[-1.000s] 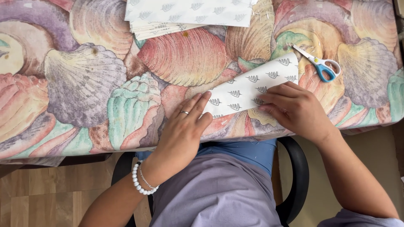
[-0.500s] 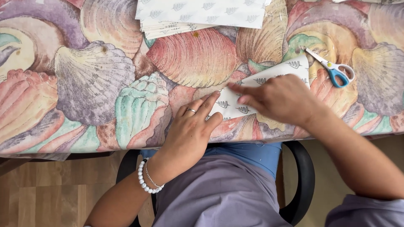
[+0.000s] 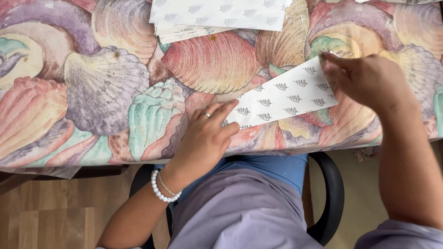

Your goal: Folding printed paper sheets into bags or envelopes at a table.

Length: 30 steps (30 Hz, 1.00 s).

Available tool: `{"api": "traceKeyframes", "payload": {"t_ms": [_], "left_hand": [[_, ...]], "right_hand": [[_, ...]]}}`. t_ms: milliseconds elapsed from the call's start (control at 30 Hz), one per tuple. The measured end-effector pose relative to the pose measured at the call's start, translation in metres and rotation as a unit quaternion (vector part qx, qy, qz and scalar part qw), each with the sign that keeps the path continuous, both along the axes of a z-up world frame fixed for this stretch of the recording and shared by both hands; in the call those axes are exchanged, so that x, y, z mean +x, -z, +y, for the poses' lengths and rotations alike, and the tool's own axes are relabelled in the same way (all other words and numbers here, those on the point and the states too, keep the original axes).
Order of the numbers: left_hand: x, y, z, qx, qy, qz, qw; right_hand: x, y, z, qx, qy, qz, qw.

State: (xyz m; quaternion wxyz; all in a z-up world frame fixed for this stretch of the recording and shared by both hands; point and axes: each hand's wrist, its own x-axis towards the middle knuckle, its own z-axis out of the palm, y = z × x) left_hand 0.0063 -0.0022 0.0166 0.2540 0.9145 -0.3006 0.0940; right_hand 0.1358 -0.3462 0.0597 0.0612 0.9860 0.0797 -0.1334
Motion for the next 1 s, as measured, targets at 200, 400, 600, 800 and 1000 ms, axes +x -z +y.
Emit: {"api": "traceKeyframes", "payload": {"t_ms": [200, 400, 600, 800, 1000], "left_hand": [[-0.009, 0.001, -0.007, -0.001, -0.017, -0.091, 0.996], [-0.007, 0.002, -0.005, 0.002, 0.013, -0.083, 0.996], [-0.003, -0.003, 0.002, 0.015, 0.044, -0.087, 0.995], [-0.005, -0.012, -0.002, 0.026, 0.051, -0.069, 0.996], [-0.01, -0.006, -0.007, 0.008, 0.041, -0.079, 0.996]], "right_hand": [[-0.063, 0.01, 0.021, 0.23, -0.273, -0.253, 0.9], [-0.082, 0.041, 0.02, 0.316, -0.305, -0.16, 0.884], [-0.084, 0.046, -0.006, 0.316, -0.272, -0.204, 0.886], [-0.082, 0.048, -0.012, 0.289, -0.282, -0.232, 0.885], [-0.083, 0.049, -0.015, 0.264, -0.309, -0.24, 0.882]]}}
